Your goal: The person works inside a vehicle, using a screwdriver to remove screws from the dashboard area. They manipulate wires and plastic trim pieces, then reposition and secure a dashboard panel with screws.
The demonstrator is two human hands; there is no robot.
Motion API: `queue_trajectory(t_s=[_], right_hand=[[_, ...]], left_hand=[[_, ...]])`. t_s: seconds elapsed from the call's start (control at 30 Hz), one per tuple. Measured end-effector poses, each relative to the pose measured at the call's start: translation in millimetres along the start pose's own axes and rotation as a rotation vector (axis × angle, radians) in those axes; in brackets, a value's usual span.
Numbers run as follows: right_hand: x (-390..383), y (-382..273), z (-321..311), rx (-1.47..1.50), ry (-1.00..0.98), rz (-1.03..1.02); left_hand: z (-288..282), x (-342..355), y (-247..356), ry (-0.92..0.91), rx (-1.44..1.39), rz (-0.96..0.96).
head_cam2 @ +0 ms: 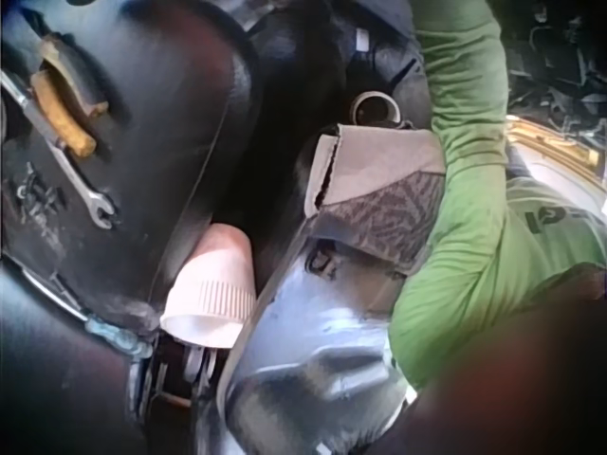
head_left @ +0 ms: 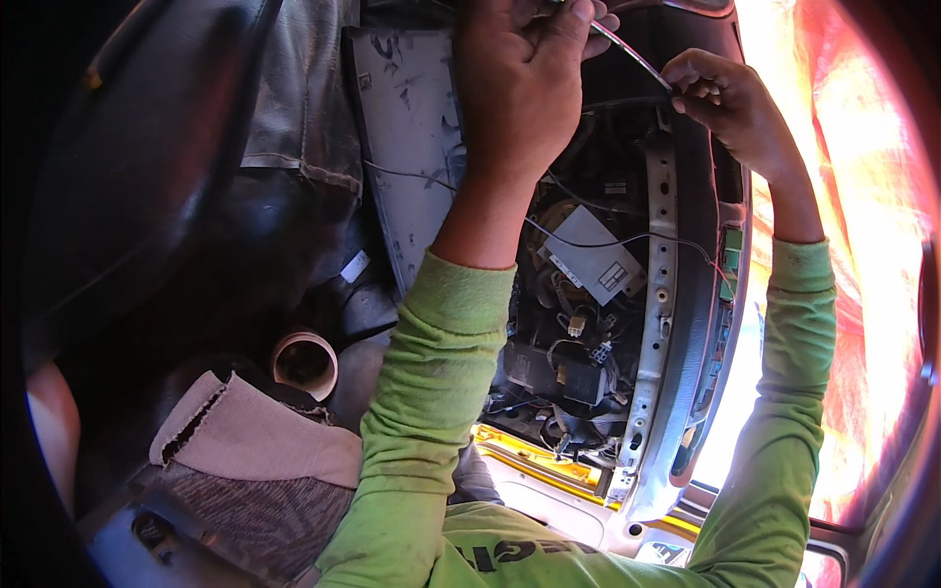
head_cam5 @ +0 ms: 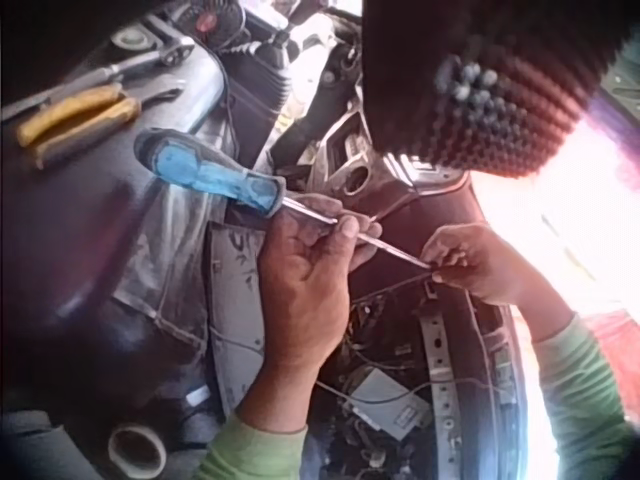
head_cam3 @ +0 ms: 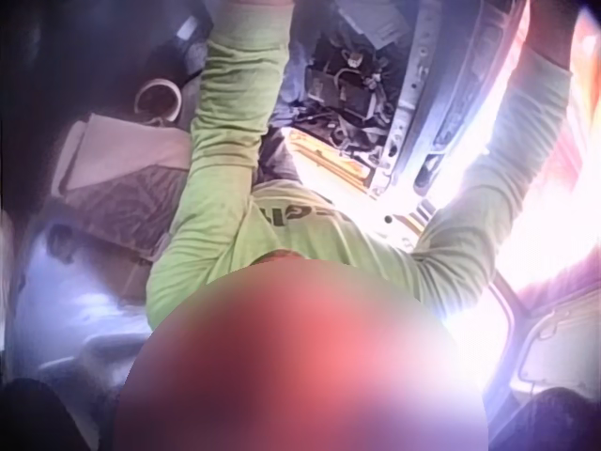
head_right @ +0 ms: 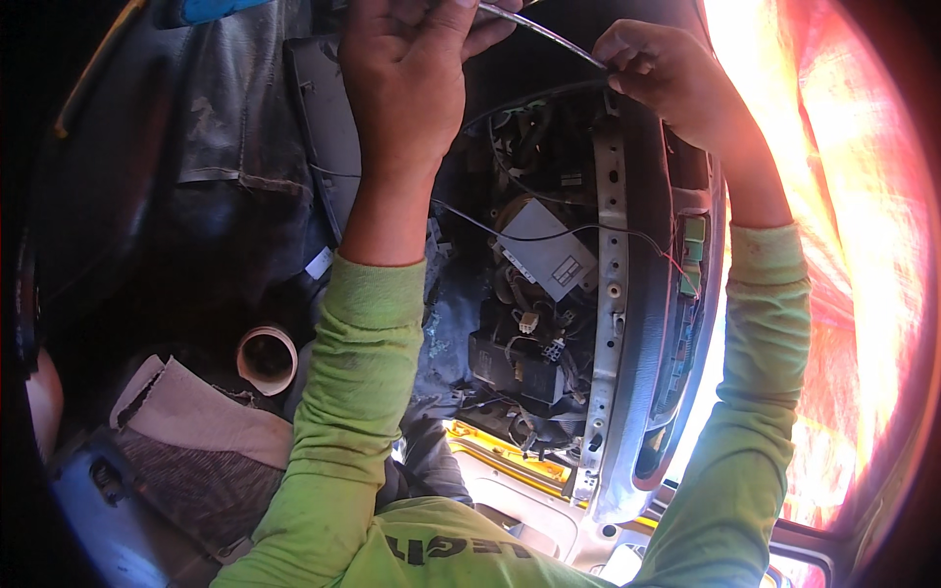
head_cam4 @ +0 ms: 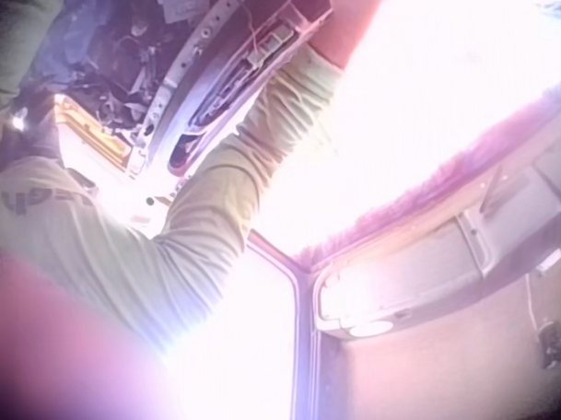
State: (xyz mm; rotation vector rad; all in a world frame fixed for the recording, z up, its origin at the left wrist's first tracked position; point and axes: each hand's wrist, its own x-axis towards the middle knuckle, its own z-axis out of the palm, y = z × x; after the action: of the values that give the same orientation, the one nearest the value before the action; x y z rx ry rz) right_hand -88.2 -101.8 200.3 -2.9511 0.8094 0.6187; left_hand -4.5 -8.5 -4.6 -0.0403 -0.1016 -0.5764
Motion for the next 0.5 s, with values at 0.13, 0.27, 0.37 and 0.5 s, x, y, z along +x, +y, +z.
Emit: queue_trajectory(t_s=[0.13, 0.27, 0.37, 0.5], right_hand=[[1.5, 2.2, 0.5, -0.102, -0.019, -0.026], [-4.2, 4.3, 1.3, -0.1, -0.026, -0.03], [-8.3, 5.4, 6.8, -0.037, 0.026, 0.007], [-8.1, 12.7, 18.9, 0.085, 0.023, 0.039]], left_hand=[[1.0, -3.1, -0.6, 0.012, 0.053, -0.019], [-1.3, -4.5, -1.7, -0.011, 0.022, -0.025], [-1.5, -6.7, -2.4, 0.009, 0.03, -0.046], [0.0, -8.9, -2.7, 0.075, 0.266, -0.07]])
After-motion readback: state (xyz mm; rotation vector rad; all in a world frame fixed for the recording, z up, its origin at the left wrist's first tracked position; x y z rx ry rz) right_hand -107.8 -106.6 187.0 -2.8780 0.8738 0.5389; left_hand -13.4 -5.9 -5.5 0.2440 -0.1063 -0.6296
